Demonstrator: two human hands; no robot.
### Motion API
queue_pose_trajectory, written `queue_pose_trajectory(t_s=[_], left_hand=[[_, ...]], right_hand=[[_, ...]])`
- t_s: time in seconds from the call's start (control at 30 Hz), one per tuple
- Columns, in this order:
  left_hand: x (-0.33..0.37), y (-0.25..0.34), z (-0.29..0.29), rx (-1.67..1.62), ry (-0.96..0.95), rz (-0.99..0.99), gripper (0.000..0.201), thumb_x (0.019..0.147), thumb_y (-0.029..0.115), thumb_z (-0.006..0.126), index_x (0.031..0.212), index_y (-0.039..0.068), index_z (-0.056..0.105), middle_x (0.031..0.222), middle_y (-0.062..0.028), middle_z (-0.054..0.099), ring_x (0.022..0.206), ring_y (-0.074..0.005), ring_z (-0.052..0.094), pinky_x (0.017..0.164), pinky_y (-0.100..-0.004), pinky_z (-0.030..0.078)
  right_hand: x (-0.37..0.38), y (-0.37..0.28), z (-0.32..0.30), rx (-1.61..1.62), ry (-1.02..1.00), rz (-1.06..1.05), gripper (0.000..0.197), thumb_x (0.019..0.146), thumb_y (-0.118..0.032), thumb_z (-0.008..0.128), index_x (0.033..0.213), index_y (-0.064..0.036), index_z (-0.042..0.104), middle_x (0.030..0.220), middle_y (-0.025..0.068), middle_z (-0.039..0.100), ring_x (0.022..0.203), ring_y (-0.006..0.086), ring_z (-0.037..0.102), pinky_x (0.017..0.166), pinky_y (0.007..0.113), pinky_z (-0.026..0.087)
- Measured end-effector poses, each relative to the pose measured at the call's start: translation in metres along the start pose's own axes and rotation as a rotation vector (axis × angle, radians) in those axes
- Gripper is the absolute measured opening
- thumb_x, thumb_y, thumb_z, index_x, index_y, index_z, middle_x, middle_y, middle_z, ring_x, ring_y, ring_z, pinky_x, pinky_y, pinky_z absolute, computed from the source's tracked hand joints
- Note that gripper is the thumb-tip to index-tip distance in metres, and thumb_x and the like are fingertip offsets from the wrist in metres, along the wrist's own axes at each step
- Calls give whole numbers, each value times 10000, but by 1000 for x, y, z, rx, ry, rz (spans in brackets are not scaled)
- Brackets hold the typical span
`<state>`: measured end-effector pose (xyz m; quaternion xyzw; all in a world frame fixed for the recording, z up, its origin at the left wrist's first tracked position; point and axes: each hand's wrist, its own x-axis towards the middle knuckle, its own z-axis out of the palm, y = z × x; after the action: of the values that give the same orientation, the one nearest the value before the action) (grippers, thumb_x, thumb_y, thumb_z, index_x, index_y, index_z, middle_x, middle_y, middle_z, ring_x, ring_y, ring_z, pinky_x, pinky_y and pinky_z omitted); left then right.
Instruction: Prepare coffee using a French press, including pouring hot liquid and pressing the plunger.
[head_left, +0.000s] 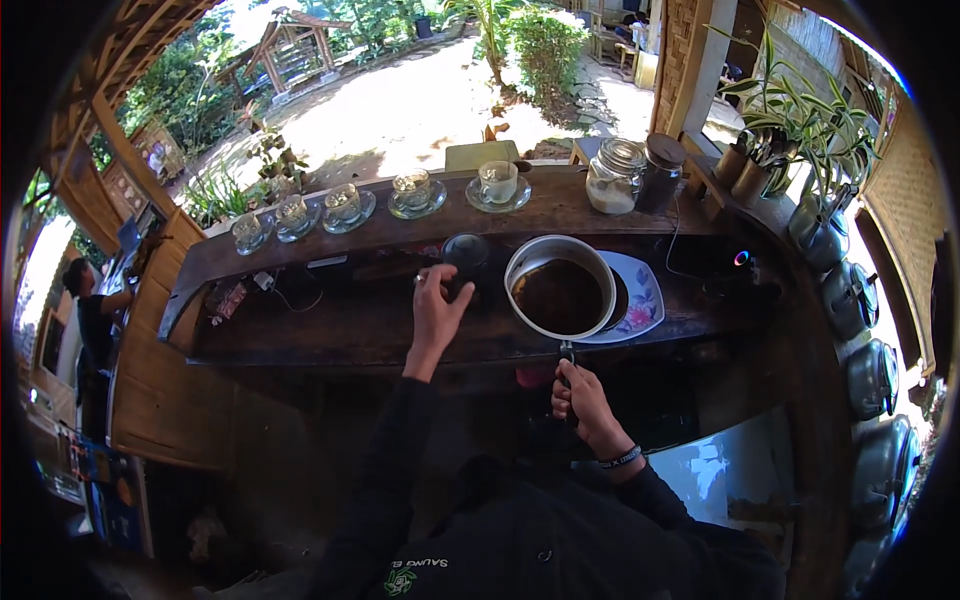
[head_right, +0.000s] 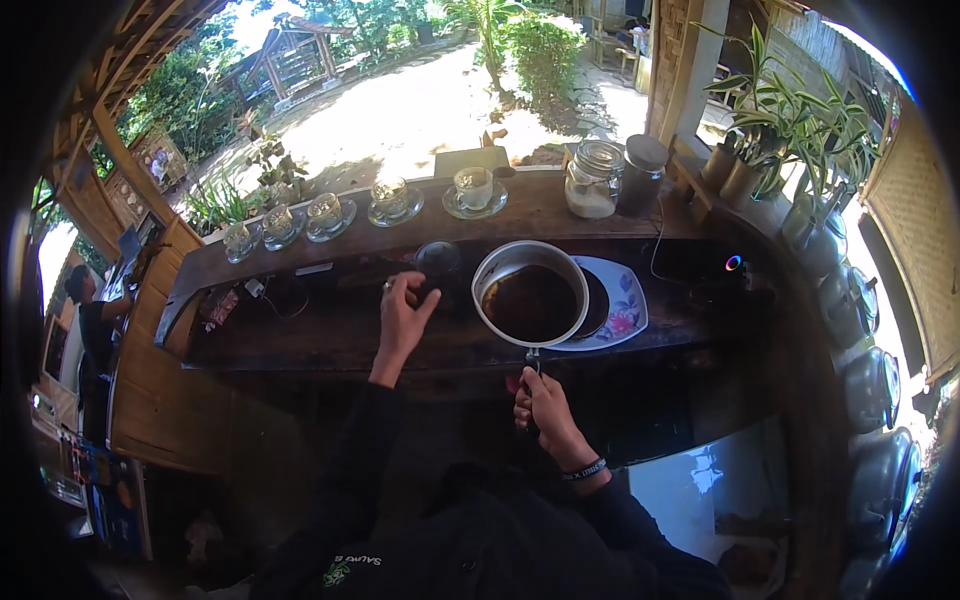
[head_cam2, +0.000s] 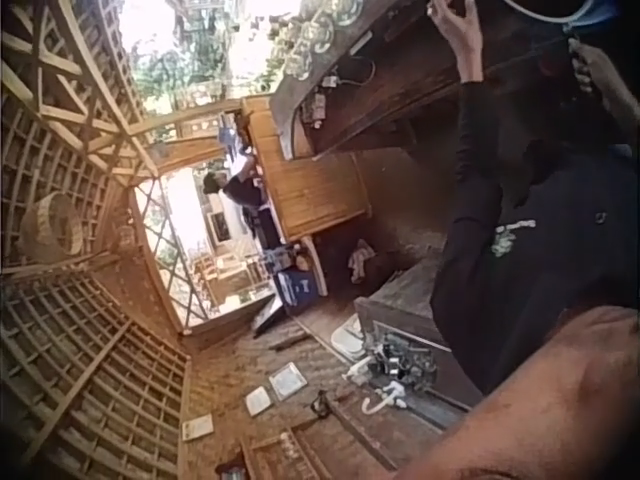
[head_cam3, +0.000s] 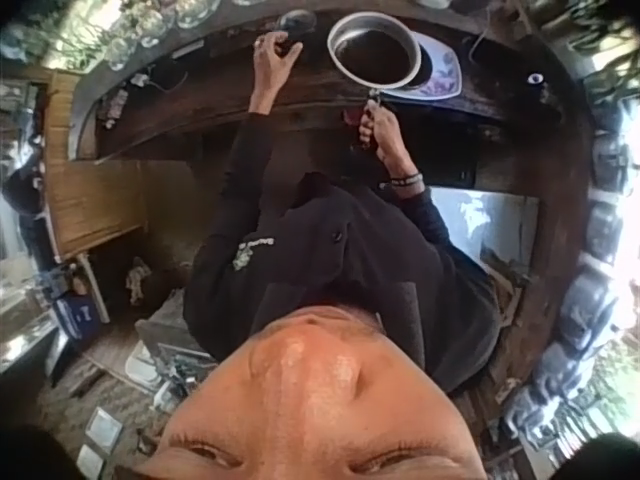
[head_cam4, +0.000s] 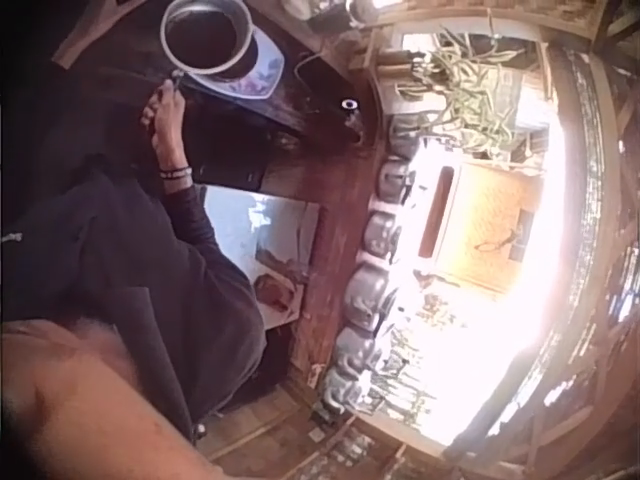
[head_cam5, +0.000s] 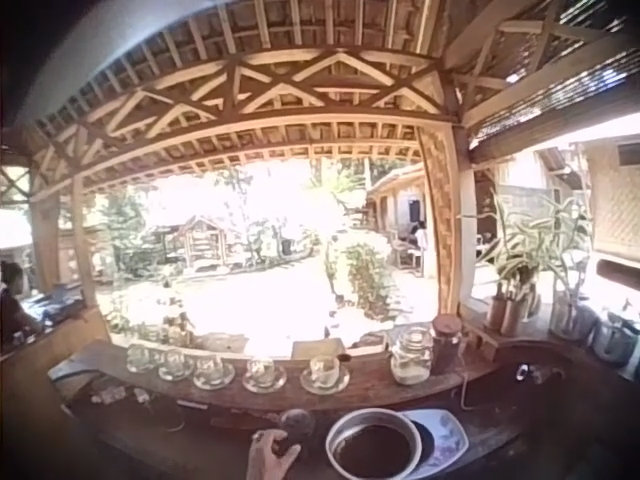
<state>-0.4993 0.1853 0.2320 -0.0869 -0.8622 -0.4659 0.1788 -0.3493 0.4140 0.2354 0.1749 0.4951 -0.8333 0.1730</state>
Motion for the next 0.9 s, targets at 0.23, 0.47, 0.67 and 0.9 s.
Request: queue_pose_trajectory(t_s=[0.23, 0.47, 0.67, 0.9], left_hand=[[51, -17, 21, 367, 18, 153, 691, 712, 304, 769, 1281, 72, 452, 1282, -164, 468, 1183, -358, 434, 973, -450, 382], [59, -40, 35, 277, -29, 126, 669, 707, 275, 764, 1262, 72, 449, 1299, -174, 450, 1183, -385, 430, 983, -475, 370], [65, -43, 36, 191, 5, 178, 603, 681, 253, 778, 1170, 41, 496, 1180, -167, 521, 1140, -353, 467, 982, -458, 355], [68, -43, 30, 188, -13, 150, 591, 664, 267, 793, 1136, 44, 514, 1150, -153, 534, 1114, -335, 481, 973, -443, 365]], right_hand=[[13, -6, -5, 37, 16, 4, 220, 990, -297, 422, 855, -123, 424, 569, -53, 319, 469, 63, 355, 444, 224, 312], [20, -8, -1, 46, 56, 0, 222, 992, -295, 421, 852, -123, 427, 567, -55, 313, 465, 59, 341, 442, 223, 304], [26, -5, 5, 45, 77, 16, 226, 992, -294, 424, 847, -121, 428, 566, -54, 311, 465, 62, 339, 441, 221, 298], [32, -5, 8, 39, 67, 10, 230, 993, -293, 422, 847, -115, 426, 567, -50, 311, 462, 66, 335, 437, 222, 291]])
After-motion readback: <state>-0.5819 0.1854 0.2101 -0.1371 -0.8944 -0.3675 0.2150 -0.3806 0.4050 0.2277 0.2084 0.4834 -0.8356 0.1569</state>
